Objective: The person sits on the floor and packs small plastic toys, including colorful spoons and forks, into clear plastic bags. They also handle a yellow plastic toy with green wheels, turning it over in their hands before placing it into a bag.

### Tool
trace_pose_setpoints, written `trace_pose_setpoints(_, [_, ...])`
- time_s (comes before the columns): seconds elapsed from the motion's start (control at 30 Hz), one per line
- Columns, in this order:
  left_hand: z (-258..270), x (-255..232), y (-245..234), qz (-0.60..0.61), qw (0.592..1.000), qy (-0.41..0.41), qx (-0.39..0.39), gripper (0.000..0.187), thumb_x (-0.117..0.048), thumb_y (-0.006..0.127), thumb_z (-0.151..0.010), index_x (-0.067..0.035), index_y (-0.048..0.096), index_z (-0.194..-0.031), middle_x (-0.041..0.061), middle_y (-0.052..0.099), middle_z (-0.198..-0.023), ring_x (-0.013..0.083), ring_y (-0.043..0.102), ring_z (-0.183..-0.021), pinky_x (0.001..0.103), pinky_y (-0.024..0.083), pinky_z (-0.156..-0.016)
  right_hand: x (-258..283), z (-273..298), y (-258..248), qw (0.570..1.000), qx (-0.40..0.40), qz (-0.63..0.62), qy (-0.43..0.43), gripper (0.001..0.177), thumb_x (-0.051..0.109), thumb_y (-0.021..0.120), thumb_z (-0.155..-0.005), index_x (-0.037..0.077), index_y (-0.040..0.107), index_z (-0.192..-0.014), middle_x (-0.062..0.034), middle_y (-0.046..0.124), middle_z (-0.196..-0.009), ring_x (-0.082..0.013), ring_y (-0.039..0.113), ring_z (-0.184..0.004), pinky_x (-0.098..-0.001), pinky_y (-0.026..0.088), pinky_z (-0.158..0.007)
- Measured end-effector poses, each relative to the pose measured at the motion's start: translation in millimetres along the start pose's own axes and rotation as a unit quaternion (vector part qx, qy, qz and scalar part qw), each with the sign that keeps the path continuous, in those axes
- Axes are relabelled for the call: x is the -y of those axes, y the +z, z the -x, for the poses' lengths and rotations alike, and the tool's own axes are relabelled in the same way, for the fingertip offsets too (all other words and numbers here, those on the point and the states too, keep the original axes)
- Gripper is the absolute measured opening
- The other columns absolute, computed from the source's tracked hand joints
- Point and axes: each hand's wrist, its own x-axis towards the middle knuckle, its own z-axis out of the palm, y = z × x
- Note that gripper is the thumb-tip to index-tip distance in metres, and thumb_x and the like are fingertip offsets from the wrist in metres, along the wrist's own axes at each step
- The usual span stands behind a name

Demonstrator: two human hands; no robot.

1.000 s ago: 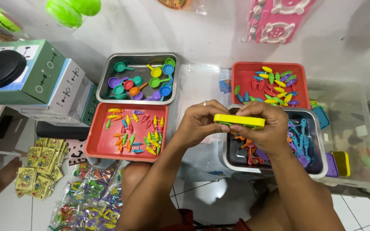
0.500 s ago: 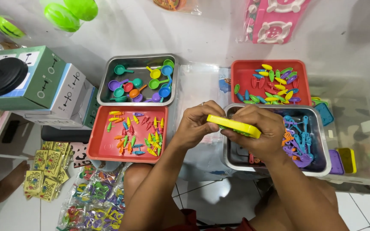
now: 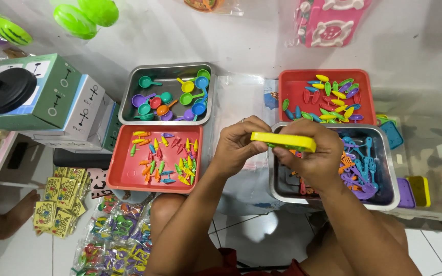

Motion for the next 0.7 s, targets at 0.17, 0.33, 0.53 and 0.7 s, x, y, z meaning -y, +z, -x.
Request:
trace_pose_setpoints(0.17, [-2, -9, 5, -0.067, 0.996, -0.019, -0.055, 0.022, -0.016, 0.075, -0.095, 0.001, 0.071, -0.11, 0.014, 0.066, -0.103, 0.018, 0.066, -0.096, 0.032, 0.055, -0.088, -7, -2, 4, 0.957, -0.082, 0.204, -0.19, 0.075, 0.029, 0.092, -0.085, -0.003, 0.047, -0.136, -0.0229, 0.052, -0.122, -0.0263, 0.054, -0.106, -0.038, 0.047, -0.091])
trace_pose_setpoints(0.33, [-2, -19, 22, -0.026, 0.988, -0.1, -0.111, 0.026, -0.016, 0.062, -0.105, 0.004, 0.067, -0.121, 0.013, 0.068, -0.108, 0.0159, 0.068, -0.098, 0.037, 0.061, -0.088, -10, 0, 8, 0.851, -0.053, 0.435, -0.291, 0.019, 0.032, 0.088, -0.092, 0.016, 0.081, -0.1, -0.0163, 0.062, -0.124, -0.0386, 0.057, -0.104, -0.0558, 0.047, -0.09])
trace_pose_setpoints(0.53, [0, -4, 10, 0.052, 0.978, -0.128, -0.157, 0.023, -0.018, 0.066, -0.103, 0.004, 0.066, -0.112, 0.012, 0.064, -0.104, 0.0167, 0.068, -0.096, 0.038, 0.062, -0.089, -13, 1, 9, 0.878, -0.058, 0.411, -0.239, 0.021, 0.024, 0.093, -0.086, 0.014, 0.082, -0.1, -0.0154, 0.065, -0.122, -0.0393, 0.061, -0.105, -0.056, 0.047, -0.091])
trace_pose_setpoints(0.7, [4, 8, 3, 0.08, 0.975, -0.128, -0.16, 0.019, -0.016, 0.065, -0.103, 0.003, 0.065, -0.103, 0.013, 0.064, -0.1, 0.017, 0.068, -0.093, 0.039, 0.062, -0.088, -13, 2, 7, 0.877, -0.061, 0.405, -0.25, 0.016, 0.024, 0.093, -0.086, 0.016, 0.084, -0.098, -0.0151, 0.068, -0.118, -0.037, 0.059, -0.099, -0.0562, 0.047, -0.09])
